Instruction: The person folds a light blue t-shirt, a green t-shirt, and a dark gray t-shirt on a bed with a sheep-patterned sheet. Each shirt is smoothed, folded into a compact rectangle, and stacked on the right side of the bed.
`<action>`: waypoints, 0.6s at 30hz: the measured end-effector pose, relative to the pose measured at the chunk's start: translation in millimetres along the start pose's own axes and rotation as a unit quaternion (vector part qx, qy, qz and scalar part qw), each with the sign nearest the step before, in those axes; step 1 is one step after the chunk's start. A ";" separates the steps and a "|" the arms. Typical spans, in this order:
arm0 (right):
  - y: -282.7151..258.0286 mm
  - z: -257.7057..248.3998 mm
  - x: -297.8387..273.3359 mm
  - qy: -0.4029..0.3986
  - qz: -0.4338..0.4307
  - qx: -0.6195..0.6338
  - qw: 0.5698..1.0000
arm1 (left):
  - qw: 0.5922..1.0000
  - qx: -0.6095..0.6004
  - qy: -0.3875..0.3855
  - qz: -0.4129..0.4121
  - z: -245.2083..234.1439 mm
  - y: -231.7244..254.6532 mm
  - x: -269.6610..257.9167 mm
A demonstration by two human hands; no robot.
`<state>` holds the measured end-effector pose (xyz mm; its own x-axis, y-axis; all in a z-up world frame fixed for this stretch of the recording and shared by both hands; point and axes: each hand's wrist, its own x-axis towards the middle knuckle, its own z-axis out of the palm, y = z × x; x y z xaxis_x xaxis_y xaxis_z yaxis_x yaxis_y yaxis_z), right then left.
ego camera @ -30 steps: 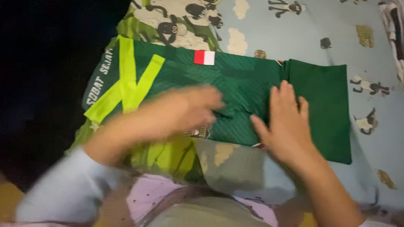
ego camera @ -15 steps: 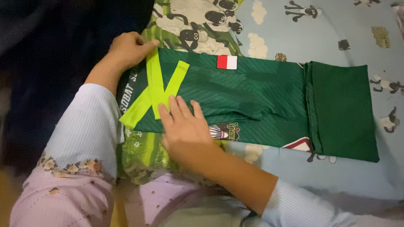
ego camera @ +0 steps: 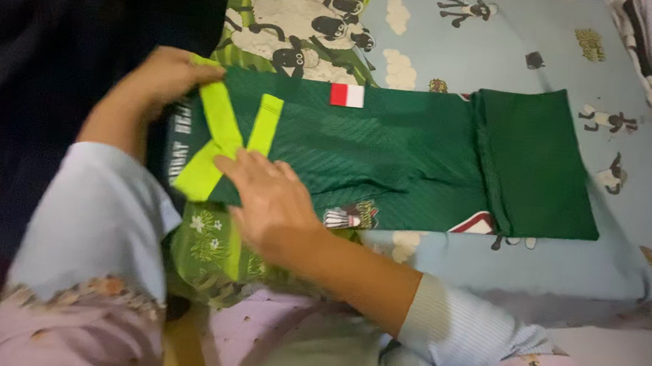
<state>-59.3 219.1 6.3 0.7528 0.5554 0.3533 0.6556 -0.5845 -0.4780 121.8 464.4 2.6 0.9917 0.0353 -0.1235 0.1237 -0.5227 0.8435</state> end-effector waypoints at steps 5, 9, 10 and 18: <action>-31.0 -5.8 -15.6 0.042 -0.078 0.137 0.987 | 0.992 -0.126 0.015 -0.016 -49.6 13.1 -39.8; -41.4 0.2 -26.2 0.050 -0.095 0.223 0.969 | 0.985 -0.172 0.022 -0.011 -54.4 23.5 -69.8; -38.1 1.9 -28.3 0.053 -0.099 0.237 0.965 | 0.982 -0.190 0.018 -0.012 -48.7 30.0 -72.4; 52.7 -20.9 -73.0 0.161 0.303 0.529 0.776 | 0.908 -0.379 -0.171 0.059 72.1 151.8 -7.1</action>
<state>-78.5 135.4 -27.9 0.9913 0.0924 -0.0934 -0.1122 0.2260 -0.9677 131.0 323.4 93.9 0.9470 -0.3165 -0.0554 0.1346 0.2341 0.9629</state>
